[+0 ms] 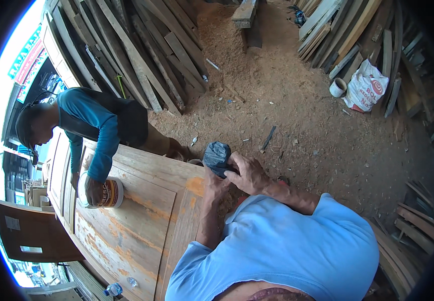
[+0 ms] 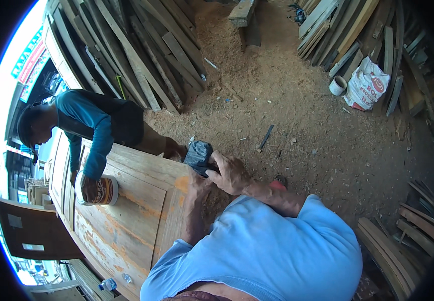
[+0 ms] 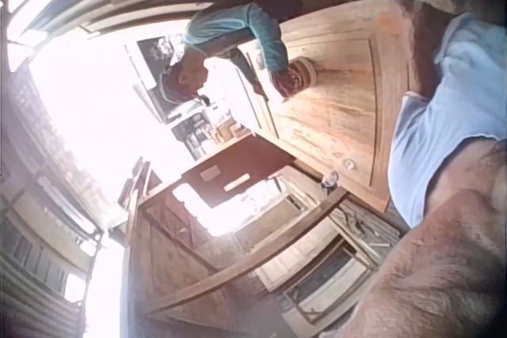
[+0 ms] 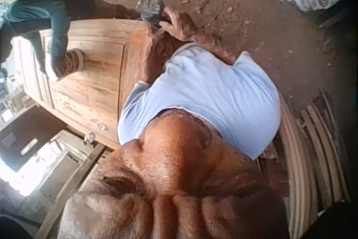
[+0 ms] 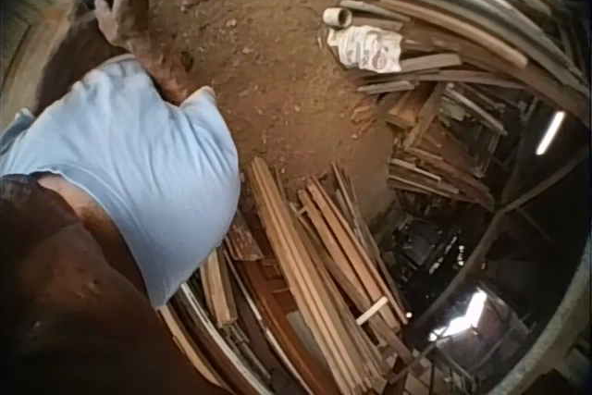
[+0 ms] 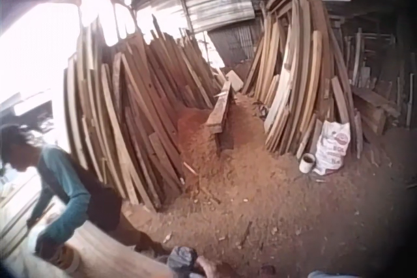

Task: The person holds a small black bag while standing in a woodworking shop and watching another person apply wood filler to a wooden door. The person then walks across the workshop area and reaches into a large pile of sawdust before returning to the workstation.

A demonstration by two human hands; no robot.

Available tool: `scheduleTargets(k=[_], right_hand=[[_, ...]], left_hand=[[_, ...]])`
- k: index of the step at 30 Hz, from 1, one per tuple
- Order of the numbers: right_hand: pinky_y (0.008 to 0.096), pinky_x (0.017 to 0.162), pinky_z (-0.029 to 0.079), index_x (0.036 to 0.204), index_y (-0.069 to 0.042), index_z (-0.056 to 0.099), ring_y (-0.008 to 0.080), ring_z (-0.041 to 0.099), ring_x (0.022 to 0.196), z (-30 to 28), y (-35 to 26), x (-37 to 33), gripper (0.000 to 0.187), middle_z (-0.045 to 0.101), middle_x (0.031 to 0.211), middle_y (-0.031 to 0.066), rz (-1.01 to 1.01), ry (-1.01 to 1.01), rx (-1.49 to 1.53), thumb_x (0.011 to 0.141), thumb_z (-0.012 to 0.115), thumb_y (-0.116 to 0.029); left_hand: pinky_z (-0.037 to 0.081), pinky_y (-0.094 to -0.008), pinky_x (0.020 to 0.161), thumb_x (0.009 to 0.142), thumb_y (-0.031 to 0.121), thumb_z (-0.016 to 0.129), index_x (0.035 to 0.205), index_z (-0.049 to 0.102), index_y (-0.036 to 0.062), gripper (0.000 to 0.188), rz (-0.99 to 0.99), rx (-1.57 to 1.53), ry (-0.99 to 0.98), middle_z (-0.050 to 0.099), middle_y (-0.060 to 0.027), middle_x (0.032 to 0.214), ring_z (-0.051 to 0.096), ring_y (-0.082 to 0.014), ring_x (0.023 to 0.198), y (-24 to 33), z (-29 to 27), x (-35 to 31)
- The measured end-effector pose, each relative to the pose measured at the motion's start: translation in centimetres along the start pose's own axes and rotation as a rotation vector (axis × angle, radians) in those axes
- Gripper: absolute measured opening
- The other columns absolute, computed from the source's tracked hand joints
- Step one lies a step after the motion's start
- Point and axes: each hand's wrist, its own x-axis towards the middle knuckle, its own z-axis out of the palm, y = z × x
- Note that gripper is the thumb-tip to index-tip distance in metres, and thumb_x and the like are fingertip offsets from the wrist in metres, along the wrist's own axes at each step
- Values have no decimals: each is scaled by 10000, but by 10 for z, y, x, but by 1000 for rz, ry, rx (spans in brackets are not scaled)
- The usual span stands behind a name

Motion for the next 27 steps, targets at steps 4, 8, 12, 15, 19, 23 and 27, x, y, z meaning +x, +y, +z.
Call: scheduleTargets(k=[4,8,12,15,19,23,27], right_hand=[[436,762,551,1064,30,506,339,718,865,-9,-5,2,267,706,919,202,4,-81,-87,877,651,-94],[404,755,539,1085,31,503,255,702,860,-8,-2,5,263,694,926,180,-17,-162,118,905,642,-103],[429,739,545,1067,16,547,343,701,833,-10,-2,11,302,676,890,190,112,-219,318,876,694,-165],[412,720,544,1031,0,555,331,695,798,-15,-12,11,288,673,874,185,84,-178,195,865,730,-158],[435,745,518,992,-26,566,336,658,824,-16,-18,10,294,656,833,154,-28,-76,22,830,771,-161],[462,831,495,1129,-45,567,350,607,982,-21,-21,7,442,633,1056,180,-164,45,-229,795,810,-201],[441,989,494,1434,-41,429,365,559,1187,-34,-23,8,838,464,1423,216,-180,93,-142,761,857,-299]], left_hand=[[538,-325,875,766,102,850,1306,394,56,708,-50,-23,-121,568,-70,1172,601,-167,1041,2,3,4],[526,-332,912,740,126,871,1319,410,43,745,6,-154,-263,574,-75,1194,594,-162,1070,-2,-4,4],[508,-342,953,725,130,879,1330,435,35,756,-35,-277,-133,595,-56,1194,597,-152,1080,17,-3,-9],[503,-346,969,720,124,881,1326,447,38,750,-112,-180,-117,599,-52,1210,596,-149,1091,16,-15,-7],[502,-336,962,717,103,876,1312,471,53,722,-136,-128,-82,605,-33,1196,593,-134,1081,11,-23,-4],[493,-316,946,732,64,842,1299,504,63,660,-61,-129,1,610,-25,1194,588,-127,1085,17,-13,-5],[481,-307,941,715,98,826,1283,532,41,641,-62,-135,-41,613,-25,1183,586,-130,1089,21,-14,-13]])
